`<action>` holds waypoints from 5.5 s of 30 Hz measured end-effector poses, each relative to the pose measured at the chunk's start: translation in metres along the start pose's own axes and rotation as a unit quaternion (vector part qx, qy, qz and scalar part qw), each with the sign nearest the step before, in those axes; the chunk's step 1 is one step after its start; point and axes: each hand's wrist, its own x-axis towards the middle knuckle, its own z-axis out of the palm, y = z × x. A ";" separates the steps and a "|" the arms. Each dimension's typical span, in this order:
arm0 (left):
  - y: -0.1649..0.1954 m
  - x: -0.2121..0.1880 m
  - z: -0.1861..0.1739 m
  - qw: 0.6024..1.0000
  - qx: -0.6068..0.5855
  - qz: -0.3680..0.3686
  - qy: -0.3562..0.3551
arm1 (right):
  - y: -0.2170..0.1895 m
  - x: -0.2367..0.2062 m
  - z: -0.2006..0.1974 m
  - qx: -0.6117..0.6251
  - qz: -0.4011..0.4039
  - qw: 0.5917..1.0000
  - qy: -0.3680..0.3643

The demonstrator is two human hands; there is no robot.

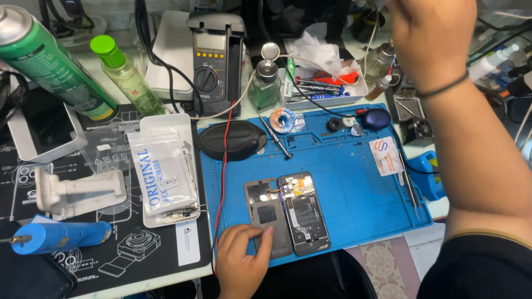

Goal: The person uses a blue electric screwdriver to remove screws from a disassembled smartphone on a blue mat, then reassembles the phone and powers it on to navigate the initial setup screens. The person then opens a small yellow packet and removes a small item.

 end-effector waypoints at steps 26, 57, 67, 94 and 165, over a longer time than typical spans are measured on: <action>0.039 -0.100 -0.009 0.794 -0.483 -0.158 -0.334 | -0.271 -0.254 -0.141 0.661 0.479 0.545 -0.192; 0.063 -0.097 -0.023 0.777 -0.339 -0.214 -0.485 | -0.274 -0.266 -0.134 0.370 0.176 0.887 -0.211; 0.067 -0.093 -0.019 0.779 -0.276 -0.266 -0.496 | -0.251 -0.279 -0.151 0.571 0.313 0.695 -0.304; 0.068 -0.075 -0.036 0.869 -0.238 -0.144 -0.410 | -0.226 -0.269 -0.156 0.746 0.343 0.508 -0.259; 0.085 -0.026 -0.027 0.930 -0.056 0.212 -0.297 | -0.240 -0.266 -0.148 0.715 0.538 0.429 -0.127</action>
